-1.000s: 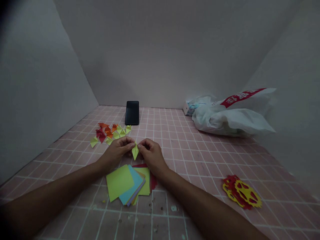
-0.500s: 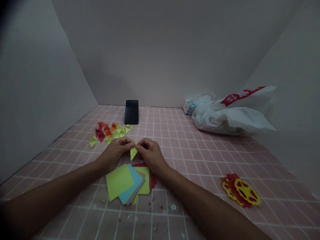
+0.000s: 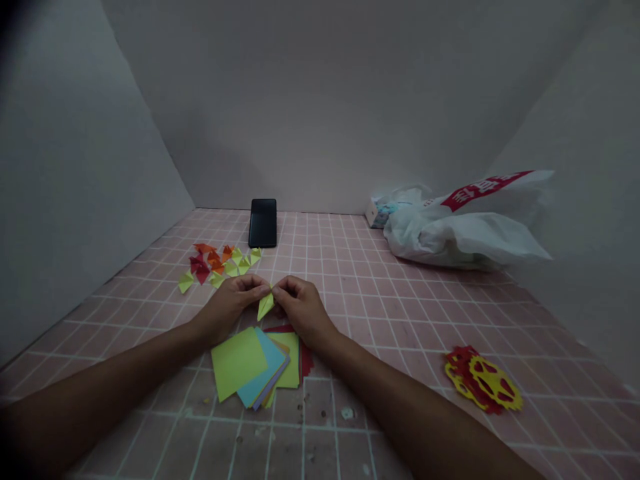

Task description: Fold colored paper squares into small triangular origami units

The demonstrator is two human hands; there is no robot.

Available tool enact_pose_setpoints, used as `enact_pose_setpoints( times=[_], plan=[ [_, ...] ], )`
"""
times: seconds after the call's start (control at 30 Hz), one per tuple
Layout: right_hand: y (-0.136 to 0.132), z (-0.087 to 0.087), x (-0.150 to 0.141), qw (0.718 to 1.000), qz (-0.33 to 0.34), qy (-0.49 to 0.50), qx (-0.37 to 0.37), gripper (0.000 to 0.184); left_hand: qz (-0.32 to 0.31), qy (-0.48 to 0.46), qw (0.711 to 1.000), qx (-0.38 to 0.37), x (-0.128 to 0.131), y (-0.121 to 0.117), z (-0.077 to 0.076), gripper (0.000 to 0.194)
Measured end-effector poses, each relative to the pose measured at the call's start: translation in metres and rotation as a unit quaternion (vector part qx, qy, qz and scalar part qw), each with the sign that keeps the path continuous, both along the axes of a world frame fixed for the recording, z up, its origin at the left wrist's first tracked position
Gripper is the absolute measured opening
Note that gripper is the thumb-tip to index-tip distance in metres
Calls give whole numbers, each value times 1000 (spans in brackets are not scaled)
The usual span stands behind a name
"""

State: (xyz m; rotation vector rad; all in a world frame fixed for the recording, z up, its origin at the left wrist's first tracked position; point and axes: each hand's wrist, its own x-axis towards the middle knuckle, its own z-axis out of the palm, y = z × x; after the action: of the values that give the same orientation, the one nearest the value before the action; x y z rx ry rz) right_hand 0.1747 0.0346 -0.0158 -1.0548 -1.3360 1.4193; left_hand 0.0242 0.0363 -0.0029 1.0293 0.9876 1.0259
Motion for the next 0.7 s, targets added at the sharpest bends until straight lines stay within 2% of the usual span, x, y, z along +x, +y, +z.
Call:
enact_pose_setpoints(
  times=[0.37, 0.7],
  plan=[
    [-1, 3, 1, 997, -5, -56, 49, 20, 3, 13, 1000, 2, 0, -1, -1, 21],
    [1, 0, 1, 999, 9, -26, 21, 21, 4, 27, 1000, 14, 0, -1, -1, 23]
  ],
)
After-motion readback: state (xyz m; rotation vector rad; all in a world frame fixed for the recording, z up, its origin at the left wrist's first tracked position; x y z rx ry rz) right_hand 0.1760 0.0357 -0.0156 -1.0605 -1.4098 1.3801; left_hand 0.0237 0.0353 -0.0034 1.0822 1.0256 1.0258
